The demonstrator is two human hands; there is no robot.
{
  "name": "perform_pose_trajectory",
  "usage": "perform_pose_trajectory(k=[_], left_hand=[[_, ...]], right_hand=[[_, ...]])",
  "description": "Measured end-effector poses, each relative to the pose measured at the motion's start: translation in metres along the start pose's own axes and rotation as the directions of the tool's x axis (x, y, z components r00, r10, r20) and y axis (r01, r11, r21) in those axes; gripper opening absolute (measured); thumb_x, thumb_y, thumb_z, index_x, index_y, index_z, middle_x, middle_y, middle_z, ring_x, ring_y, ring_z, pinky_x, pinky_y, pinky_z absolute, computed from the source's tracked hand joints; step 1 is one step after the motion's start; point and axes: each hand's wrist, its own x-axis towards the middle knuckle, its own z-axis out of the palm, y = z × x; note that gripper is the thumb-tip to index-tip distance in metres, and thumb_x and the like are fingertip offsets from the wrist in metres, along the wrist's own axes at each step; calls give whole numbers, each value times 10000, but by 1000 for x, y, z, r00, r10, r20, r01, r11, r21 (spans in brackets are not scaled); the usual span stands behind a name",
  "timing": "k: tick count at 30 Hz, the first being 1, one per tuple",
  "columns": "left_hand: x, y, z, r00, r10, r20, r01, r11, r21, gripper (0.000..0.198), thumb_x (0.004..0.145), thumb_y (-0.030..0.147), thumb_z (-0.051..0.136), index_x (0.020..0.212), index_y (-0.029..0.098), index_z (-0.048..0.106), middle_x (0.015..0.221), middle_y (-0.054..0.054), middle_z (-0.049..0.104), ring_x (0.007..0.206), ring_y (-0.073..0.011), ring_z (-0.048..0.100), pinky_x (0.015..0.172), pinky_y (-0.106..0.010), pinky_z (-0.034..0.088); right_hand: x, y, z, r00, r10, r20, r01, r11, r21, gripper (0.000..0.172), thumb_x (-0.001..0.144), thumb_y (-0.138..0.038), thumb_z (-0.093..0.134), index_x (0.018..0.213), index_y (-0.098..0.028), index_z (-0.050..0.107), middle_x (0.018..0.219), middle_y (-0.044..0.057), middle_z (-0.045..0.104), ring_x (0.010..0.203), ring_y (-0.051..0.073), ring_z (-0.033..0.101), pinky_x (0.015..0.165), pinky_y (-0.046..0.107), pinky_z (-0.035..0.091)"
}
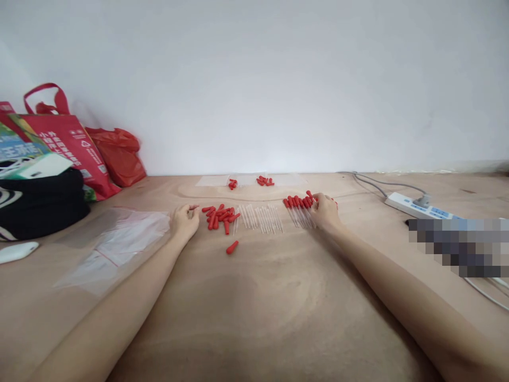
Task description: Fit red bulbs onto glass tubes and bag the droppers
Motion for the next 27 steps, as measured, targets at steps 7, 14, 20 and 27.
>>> perform_pose_trajectory(k=[7, 14, 20, 27], left_hand=[[22, -8, 18, 993, 19, 120, -24, 999, 34, 252, 730, 347, 509, 867, 205, 666, 843, -82, 653, 850, -270, 568, 718, -360, 428], [26, -7, 20, 995, 64, 82, -65, 998, 8, 172, 715, 302, 528, 769, 180, 636, 851, -95, 637, 848, -268, 564, 724, -358, 429], [6, 5, 9, 990, 98, -105, -110, 987, -118, 242, 811, 180, 332, 1023, 139, 441, 958, -99, 584, 879, -191, 560, 757, -305, 434], [-59, 39, -25, 767, 639, 49, -601, 744, -292, 210, 804, 172, 311, 737, 189, 510, 830, -38, 526, 811, -159, 535, 756, -274, 419]], right_hand=[[-4, 0, 10, 999, -36, 35, 40, 993, -115, 322, 740, -98, 362, 1008, -112, 539, 934, 148, 553, 839, 225, 517, 669, 285, 350], [-5, 2, 14, 996, -85, 26, 88, 985, -152, 305, 769, -131, 361, 1005, -129, 555, 957, 147, 547, 820, 225, 524, 665, 302, 338], [-19, -28, 5, 981, -196, 3, 194, 968, -159, 216, 794, -235, 386, 847, -173, 586, 872, 94, 603, 845, 225, 516, 734, 333, 290], [-37, -64, 12, 969, -222, 105, 228, 972, -50, 193, 783, -277, 421, 771, -172, 582, 810, 73, 642, 813, 209, 550, 734, 338, 290]])
